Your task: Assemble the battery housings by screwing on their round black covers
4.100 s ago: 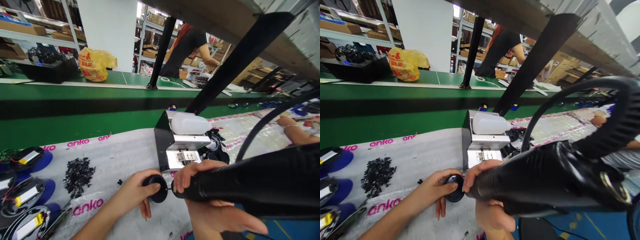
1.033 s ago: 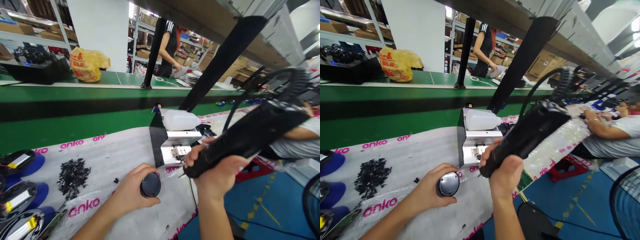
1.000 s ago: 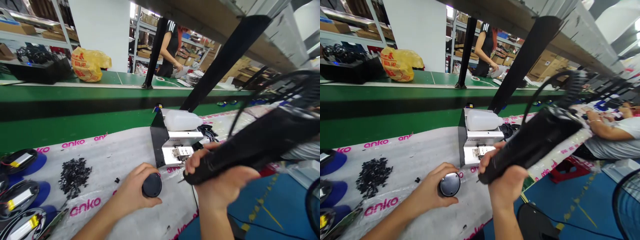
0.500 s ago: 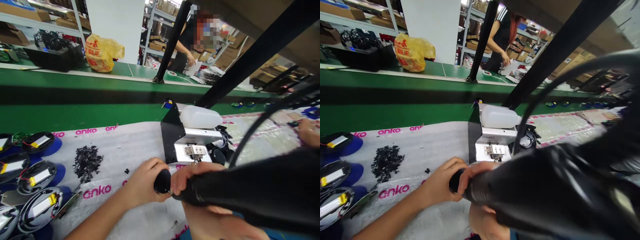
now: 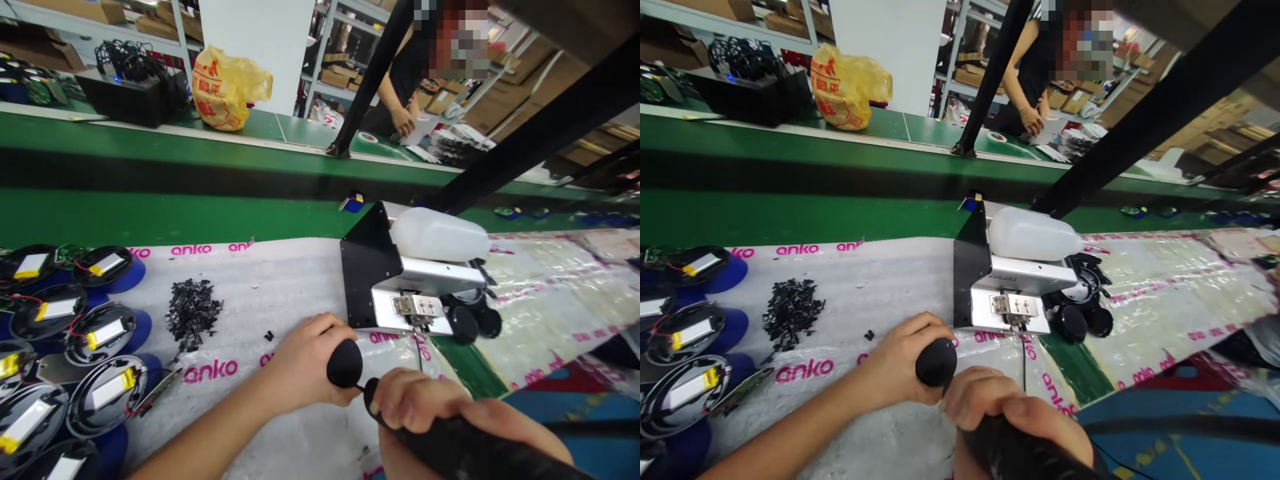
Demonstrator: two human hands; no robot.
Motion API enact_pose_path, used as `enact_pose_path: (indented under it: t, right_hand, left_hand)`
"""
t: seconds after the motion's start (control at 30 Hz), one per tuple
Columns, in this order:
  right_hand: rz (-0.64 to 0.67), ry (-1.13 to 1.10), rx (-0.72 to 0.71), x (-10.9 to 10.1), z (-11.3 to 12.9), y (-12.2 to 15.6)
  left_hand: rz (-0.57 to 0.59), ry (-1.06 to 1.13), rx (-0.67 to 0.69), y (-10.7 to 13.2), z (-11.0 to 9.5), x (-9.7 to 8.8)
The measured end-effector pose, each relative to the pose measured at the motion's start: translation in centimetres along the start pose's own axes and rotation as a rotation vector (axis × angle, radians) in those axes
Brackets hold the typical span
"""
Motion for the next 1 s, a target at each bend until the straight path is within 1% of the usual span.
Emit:
enact_pose_path:
  t: [0.03, 0.1, 0.13, 0.17, 0.2, 0.23, 0.27, 0.3, 0.33, 0.37, 0.43, 0.47, 0.5, 0.57, 0.6, 0.63, 0.67, 0.73, 0.8, 0.87, 0.93, 1.0]
  right_hand:
    - [0.104, -0.020, 0.059, 0.1, -0.4, -0.1]
    - [0.271, -0.109, 0.076, 0.7, -0.7, -0.1]
    - [0.237, -0.139, 0.015, 0.7, -0.5, -0.4]
    - [0.084, -0.195, -0.115, 0.3, 0.0, -0.7]
    - [-0.057, -0.245, -0.210, 0.0, 0.5, -0.9]
    - [-0.159, -0.294, -0.257, -0.1, 0.8, -1.2]
    - [-0.209, -0.329, -0.239, 0.1, 0.9, -1.7]
    - [-0.211, -0.338, -0.202, 0.4, 1.2, -2.3]
    - [-0.196, -0.303, -0.161, 0.5, 1.5, -2.9]
    - [-0.175, -0.220, -0.140, 0.3, 2.0, -3.5]
    - [-0.088, 0.065, -0.163, -0.2, 2.9, -4.2]
    - [-0.003, 0.234, -0.178, -0.2, 2.8, -4.4]
    - [0.104, 0.385, -0.195, 0.1, 2.3, -4.4]
    - [0.358, 0.594, -0.227, 1.4, 0.1, -3.8]
    - [0.464, 0.664, -0.247, 2.3, -1.3, -3.3]
    - [0.537, 0.714, -0.269, 3.1, -2.8, -2.9]
    - [0.565, 0.757, -0.302, 3.8, -4.1, -2.5]
    - [0.536, 0.805, -0.344, 4.7, -6.1, -2.1]
    - [0.473, 0.830, -0.370, 4.8, -6.8, -1.9]
    - [0.408, 0.820, -0.417, 3.8, -6.1, -1.5]
    - [0.329, 0.762, -0.489, 1.9, -4.6, -0.7]
    - [0.217, 0.693, -0.531, -0.5, -3.3, 0.3]
  left_hand:
    - [0.000, -0.001, -0.005, 0.0, 0.1, 0.1]
    - [0.014, 0.007, -0.013, -0.1, 0.2, 0.1]
    - [0.024, 0.011, -0.014, -0.2, 0.2, 0.1]
    - [0.036, 0.012, -0.009, -0.2, 0.0, 0.0]
    - [0.052, 0.012, -0.002, -0.2, -0.2, -0.1]
    - [0.076, 0.006, 0.004, -0.1, -0.5, -0.2]
    - [0.108, -0.015, 0.003, 0.1, -1.0, -0.4]
    - [0.148, -0.054, -0.007, 0.5, -1.5, -0.7]
    - [0.192, -0.114, -0.032, 1.0, -2.0, -1.2]
    - [0.230, -0.196, -0.073, 1.6, -2.5, -1.8]
    - [0.262, -0.392, -0.188, 2.8, -3.3, -4.1]
    - [0.254, -0.494, -0.255, 3.3, -3.5, -5.8]
    - [0.232, -0.604, -0.330, 3.7, -3.5, -7.8]
    - [0.149, -0.825, -0.479, 3.7, -2.6, -12.5]
    - [0.092, -0.941, -0.567, 3.4, -1.7, -15.1]
    - [0.031, -1.010, -0.626, 2.9, -0.7, -17.5]
    - [-0.021, -1.054, -0.681, 2.2, 0.6, -19.6]
    - [-0.109, -1.114, -0.789, 0.9, 3.6, -23.0]
    - [-0.165, -1.145, -0.884, 0.0, 6.4, -25.0]
    - [-0.190, -1.163, -0.956, -0.4, 8.3, -25.8]
    - [-0.213, -1.194, -0.975, -0.6, 9.0, -25.7]
    - [-0.235, -1.232, -0.907, -1.6, 8.6, -24.9]
Point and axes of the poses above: each hand's wrist, its own y-axis away from the middle knuckle, its own x-axis out of the palm, z = x × y, the point moved 6 cm from there along -y, towards the middle knuckle, and after that the axes turned 12 degrees about -y, right-handed, at the moved point
